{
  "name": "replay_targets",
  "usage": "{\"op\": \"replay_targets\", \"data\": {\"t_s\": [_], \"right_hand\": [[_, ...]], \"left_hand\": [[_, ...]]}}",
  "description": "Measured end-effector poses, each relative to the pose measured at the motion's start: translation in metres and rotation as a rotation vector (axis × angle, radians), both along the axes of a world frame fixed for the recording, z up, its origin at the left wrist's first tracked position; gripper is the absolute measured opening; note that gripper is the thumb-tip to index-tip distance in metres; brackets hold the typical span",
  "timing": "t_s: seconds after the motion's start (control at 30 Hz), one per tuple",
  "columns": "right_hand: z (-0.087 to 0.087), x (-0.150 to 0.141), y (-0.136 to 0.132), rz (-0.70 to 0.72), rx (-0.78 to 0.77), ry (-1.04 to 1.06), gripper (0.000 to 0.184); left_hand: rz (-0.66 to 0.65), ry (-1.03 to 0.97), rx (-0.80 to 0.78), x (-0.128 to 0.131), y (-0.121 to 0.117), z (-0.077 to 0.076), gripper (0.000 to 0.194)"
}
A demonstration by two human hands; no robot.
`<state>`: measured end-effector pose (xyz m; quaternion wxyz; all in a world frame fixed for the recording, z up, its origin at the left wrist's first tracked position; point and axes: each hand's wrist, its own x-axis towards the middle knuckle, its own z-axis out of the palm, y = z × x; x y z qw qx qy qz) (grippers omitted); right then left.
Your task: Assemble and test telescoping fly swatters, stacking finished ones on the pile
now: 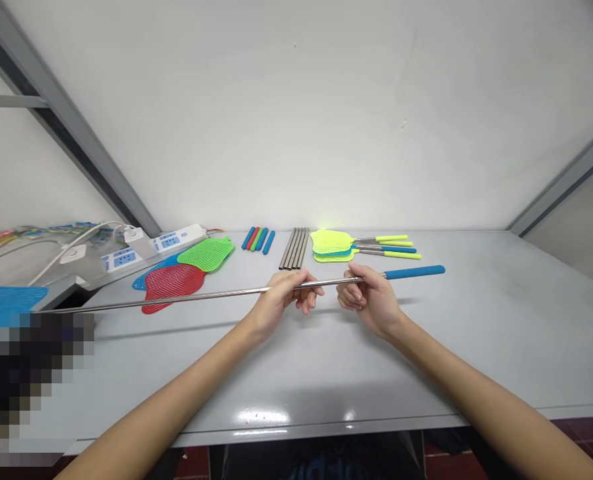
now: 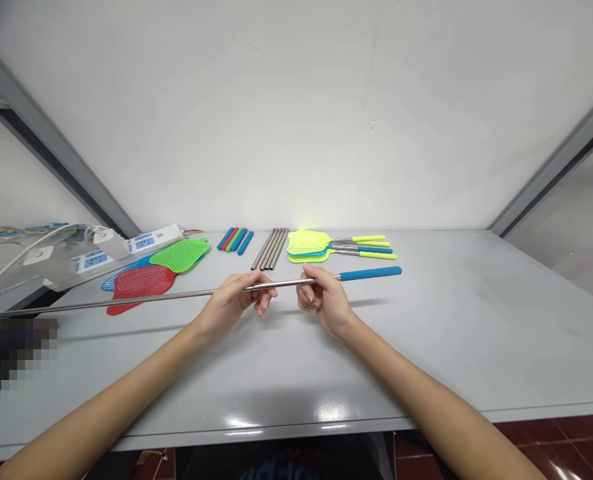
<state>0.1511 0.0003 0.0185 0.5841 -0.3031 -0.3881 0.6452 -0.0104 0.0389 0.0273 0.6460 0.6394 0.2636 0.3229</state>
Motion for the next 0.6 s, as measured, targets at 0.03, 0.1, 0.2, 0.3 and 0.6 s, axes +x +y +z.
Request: {"op": "replay_targets", "data": {"t_s": [0.03,0.1,0.2,0.3,0.6], "right_hand": [[0.0,-0.001,0.0,-0.003,0.006,-0.005,0.042],[-0.002,-0.001,-0.001,-0.001,0.01,-0.006,0.042],[-0.004,-0.003,-0.001,0.007,0.0,-0.003,0.042],[-0.008,-0.005,-0.001,0.012,-0.01,0.007,0.041],[-0.012,-0.008,0.001,0.014,-0.058,0.041,0.045]], "left_hand": [[-0.014,0.012,0.005,0.0,0.0,0.0,0.037],[-0.044,0.022,0.002,-0.001,0.0,0.002,0.037],[-0.112,0.008,-0.033,-0.002,0.001,0.003,0.038],[-0.166,-0.006,-0.053,-0.004,0.002,0.002,0.038],[-0.188,0.034,-0.066,-0.007,0.005,0.007,0.043]]}}
